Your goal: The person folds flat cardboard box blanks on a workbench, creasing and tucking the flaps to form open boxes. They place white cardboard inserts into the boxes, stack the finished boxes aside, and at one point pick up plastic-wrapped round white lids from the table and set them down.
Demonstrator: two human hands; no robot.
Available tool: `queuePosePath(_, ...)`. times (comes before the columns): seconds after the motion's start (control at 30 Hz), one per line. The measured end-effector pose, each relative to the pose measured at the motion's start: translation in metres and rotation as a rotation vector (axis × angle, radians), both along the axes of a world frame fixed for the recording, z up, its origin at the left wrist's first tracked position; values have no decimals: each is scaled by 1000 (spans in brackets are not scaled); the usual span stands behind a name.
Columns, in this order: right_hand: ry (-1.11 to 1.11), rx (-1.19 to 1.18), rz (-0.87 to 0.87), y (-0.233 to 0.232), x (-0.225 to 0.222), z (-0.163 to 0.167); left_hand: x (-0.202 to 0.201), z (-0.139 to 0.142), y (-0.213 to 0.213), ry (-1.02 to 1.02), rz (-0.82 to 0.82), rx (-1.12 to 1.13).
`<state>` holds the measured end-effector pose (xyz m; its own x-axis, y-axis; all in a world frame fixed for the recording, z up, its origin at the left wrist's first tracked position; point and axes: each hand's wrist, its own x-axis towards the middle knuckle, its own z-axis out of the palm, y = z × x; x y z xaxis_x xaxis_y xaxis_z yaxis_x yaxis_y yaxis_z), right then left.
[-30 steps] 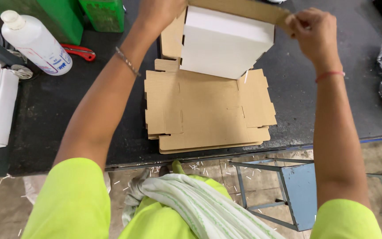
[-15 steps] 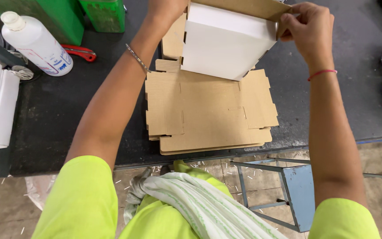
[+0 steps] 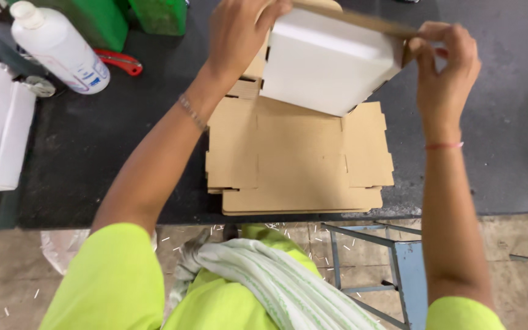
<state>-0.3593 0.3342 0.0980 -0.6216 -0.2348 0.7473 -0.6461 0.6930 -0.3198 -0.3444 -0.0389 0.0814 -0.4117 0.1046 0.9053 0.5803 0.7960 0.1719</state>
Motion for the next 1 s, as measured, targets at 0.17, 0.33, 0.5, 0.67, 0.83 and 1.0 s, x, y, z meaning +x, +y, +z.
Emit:
queuePosePath(0.17, -20, 83, -38, 2, 15, -36, 43, -2, 3, 116, -19, -124)
queuePosePath(0.33, -221, -102, 150, 15, 24, -18, 15, -22, -4, -319, -239, 246)
queuePosePath(0.5, -344, -209, 137, 3, 33, -15, 9, -77, -8, -541, -538, 714)
queuePosePath(0.67, -366, -234, 115, -3, 37, -15, 8, -105, 18, -579, -489, 1079)
queuePosePath(0.83, -373, -229, 126, 0, 35, -14, 31, -106, 25, -318, -869, 1885)
queuePosePath(1.0, -377, -236, 194, 7, 25, -20, 103, -153, 126, -1248, -1248, 570)
